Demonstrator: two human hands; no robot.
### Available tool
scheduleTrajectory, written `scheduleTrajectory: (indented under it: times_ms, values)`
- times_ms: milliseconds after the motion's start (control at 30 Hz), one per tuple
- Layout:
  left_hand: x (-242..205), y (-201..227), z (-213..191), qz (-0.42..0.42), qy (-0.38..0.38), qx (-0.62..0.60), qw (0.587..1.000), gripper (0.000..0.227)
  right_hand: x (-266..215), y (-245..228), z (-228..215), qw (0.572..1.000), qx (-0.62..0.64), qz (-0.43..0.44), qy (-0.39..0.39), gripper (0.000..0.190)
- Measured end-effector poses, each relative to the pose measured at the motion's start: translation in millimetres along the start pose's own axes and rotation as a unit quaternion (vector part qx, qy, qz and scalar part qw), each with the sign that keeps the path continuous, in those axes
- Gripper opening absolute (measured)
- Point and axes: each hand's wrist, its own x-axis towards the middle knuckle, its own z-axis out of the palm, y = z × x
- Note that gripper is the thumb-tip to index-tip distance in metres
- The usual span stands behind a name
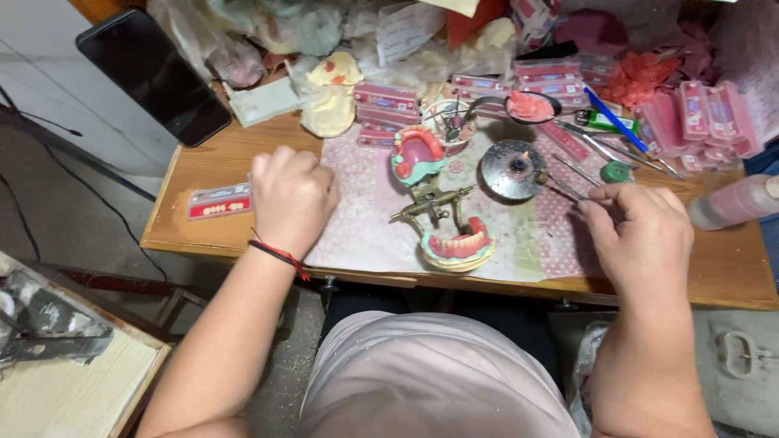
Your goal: The person assembles a set of dentures by placing individual teeth into a dental mold. They use a metal tool to apply pink wax to the mold and secure the teeth in place, occasionally adjusting the position of the teeth with their fingers.
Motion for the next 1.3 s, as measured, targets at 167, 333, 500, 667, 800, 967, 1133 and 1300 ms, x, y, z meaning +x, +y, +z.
scheduleTrajectory:
  times_ms: [167, 333, 500, 667, 800, 967, 1133, 1300]
  values:
    - [5.9, -9.2, 15.9, 0.013, 0.010, 0.037, 0.999, 0.026, -18.6, 43.7, 14.0, 0.995, -0.020, 0.017, -0.099, 0.009]
    - [10.7, -2.0, 6.7, -0.011, -0.008, 0.047, 0.999, 0.028, -12.9, 40.5, 8.4, 0.994, 0.007, -0.025, -0.106, 0.017]
    - [26.9, 29.3, -15.4, -0.062, -0.055, -0.004, 0.997, 0.020, -2.8, 32.5, -2.2, 0.990, 0.130, -0.005, -0.047, 0.032]
    - [39.4, 60.2, 8.3, -0.331, -0.233, -0.512, 0.757, 0.079, 16.7, -10.1, -16.0, 0.892, 0.417, 0.154, -0.078, 0.046]
    - [47.4, 69.0, 16.2, -0.362, -0.257, -0.538, 0.717, 0.077, 15.6, -18.5, 1.5, 0.864, 0.475, 0.163, 0.038, 0.006]
    - [48.0, 77.0, 41.9, -0.344, -0.175, -0.701, 0.600, 0.082, 29.1, -28.9, 14.7, 0.802, 0.542, 0.201, 0.150, 0.035]
    - [52.6, 80.5, 28.9, -0.328, -0.173, -0.632, 0.681, 0.077, 45.2, -34.5, 17.2, 0.750, 0.598, 0.253, 0.128, 0.029]
    - [55.0, 85.2, 21.1, -0.227, -0.155, -0.580, 0.767, 0.072, 52.4, -32.9, 18.1, 0.707, 0.635, 0.277, 0.142, 0.026]
